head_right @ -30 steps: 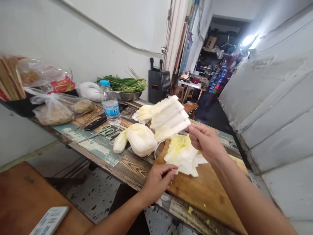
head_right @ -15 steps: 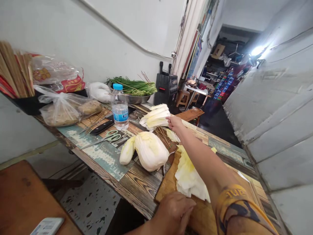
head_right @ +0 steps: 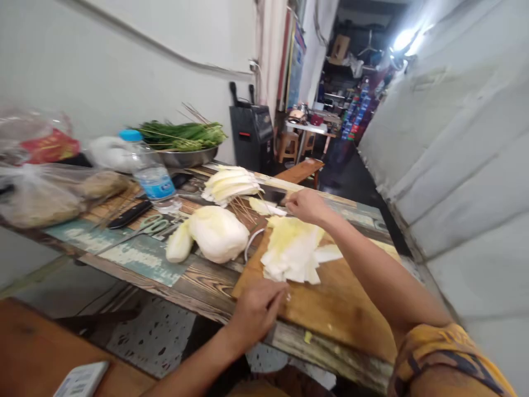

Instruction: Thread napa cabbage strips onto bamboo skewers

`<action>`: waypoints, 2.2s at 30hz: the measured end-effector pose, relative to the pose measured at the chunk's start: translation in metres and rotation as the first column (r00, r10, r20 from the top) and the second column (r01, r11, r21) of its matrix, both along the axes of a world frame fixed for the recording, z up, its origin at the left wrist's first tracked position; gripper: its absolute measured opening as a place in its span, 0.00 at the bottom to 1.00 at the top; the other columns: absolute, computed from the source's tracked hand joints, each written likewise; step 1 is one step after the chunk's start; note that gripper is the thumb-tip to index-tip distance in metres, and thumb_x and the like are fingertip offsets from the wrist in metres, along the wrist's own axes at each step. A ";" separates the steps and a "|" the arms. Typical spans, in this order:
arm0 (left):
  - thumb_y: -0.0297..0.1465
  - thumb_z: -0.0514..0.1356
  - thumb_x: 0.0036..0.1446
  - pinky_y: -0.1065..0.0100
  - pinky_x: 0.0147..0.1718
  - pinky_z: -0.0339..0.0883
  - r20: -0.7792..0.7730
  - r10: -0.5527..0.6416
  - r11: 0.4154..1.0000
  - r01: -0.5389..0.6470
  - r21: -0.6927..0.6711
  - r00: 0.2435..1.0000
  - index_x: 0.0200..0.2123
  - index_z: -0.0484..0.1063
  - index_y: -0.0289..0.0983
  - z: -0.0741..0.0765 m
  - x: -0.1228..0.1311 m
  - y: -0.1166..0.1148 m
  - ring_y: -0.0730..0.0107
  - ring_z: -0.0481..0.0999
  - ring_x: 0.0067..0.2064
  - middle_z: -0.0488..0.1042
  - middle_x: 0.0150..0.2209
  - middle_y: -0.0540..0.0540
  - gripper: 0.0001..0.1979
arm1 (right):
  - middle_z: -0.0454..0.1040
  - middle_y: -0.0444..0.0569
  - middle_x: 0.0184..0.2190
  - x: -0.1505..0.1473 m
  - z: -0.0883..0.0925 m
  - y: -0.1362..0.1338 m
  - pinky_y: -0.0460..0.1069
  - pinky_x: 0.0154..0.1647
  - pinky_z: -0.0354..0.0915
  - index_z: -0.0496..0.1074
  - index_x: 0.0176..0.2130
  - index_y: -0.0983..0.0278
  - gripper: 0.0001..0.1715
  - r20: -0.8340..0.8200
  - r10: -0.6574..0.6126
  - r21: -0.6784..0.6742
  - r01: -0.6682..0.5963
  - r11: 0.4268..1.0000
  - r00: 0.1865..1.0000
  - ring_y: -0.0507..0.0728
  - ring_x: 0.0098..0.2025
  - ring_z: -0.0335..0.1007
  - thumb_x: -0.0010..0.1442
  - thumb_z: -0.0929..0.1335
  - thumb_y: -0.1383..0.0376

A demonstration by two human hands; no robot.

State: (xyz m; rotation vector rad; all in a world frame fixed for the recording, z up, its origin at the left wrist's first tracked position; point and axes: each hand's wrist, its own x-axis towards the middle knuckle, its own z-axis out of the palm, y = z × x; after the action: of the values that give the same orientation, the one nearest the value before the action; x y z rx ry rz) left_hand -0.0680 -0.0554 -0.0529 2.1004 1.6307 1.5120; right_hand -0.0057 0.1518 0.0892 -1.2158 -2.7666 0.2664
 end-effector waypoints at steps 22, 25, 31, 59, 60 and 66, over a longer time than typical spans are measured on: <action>0.34 0.56 0.57 0.67 0.37 0.67 -0.161 0.313 0.940 -0.330 -0.092 0.936 0.37 0.76 0.36 0.037 0.019 0.017 0.66 0.74 0.33 0.77 0.32 0.46 0.11 | 0.72 0.51 0.47 0.263 -0.100 -0.060 0.56 0.44 0.69 0.69 0.49 0.66 0.16 0.310 -0.617 0.043 0.638 0.769 0.723 0.56 0.44 0.72 0.64 0.65 0.60; 0.33 0.56 0.57 0.60 0.46 0.64 -0.315 0.309 0.941 -0.336 -0.033 0.897 0.42 0.75 0.34 0.044 0.020 0.037 0.58 0.74 0.43 0.77 0.39 0.41 0.13 | 0.72 0.51 0.48 0.262 -0.098 -0.056 0.56 0.45 0.69 0.69 0.49 0.65 0.16 0.280 -0.628 0.038 0.646 0.763 0.726 0.57 0.44 0.72 0.64 0.65 0.60; 0.36 0.57 0.56 0.56 0.45 0.64 -0.512 0.251 0.915 -0.374 -0.151 0.821 0.38 0.76 0.34 0.049 0.019 0.062 0.51 0.73 0.45 0.77 0.40 0.37 0.13 | 0.71 0.52 0.48 0.261 -0.093 -0.060 0.56 0.45 0.69 0.69 0.49 0.65 0.16 0.171 -0.664 0.046 0.667 0.743 0.728 0.57 0.45 0.71 0.64 0.65 0.61; 0.37 0.55 0.58 0.72 0.28 0.68 -0.010 -0.205 0.942 0.194 -0.274 0.979 0.37 0.78 0.40 0.120 0.022 -0.018 0.71 0.75 0.26 0.79 0.33 0.48 0.12 | 0.61 0.39 0.19 0.182 -0.032 -0.193 0.46 0.24 0.55 0.74 0.49 0.60 0.19 -0.632 -0.058 -0.117 -0.022 0.993 0.773 0.50 0.21 0.56 0.59 0.68 0.58; 0.38 0.56 0.58 0.72 0.26 0.67 0.092 -0.216 0.916 0.235 -0.325 0.972 0.38 0.78 0.40 0.119 0.024 -0.018 0.72 0.74 0.25 0.78 0.31 0.48 0.12 | 0.63 0.40 0.19 0.179 -0.033 -0.196 0.45 0.24 0.55 0.76 0.45 0.61 0.16 -0.625 -0.063 -0.179 -0.064 0.982 0.778 0.50 0.21 0.56 0.59 0.67 0.58; 0.37 0.63 0.53 0.72 0.35 0.68 0.766 -0.089 0.809 0.495 -0.317 0.636 0.48 0.73 0.38 0.088 0.046 -0.023 0.71 0.74 0.34 0.77 0.31 0.49 0.19 | 0.69 0.43 0.20 0.170 -0.047 -0.210 0.45 0.22 0.56 0.76 0.29 0.63 0.14 -0.708 -0.359 -0.521 -0.106 0.847 0.609 0.50 0.22 0.60 0.57 0.68 0.56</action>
State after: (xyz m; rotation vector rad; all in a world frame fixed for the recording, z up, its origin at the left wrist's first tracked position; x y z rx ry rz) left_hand -0.0217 -0.0780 0.0347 1.1582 1.1046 1.3321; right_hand 0.1642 -0.0579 0.0420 -1.0034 -1.8276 1.2698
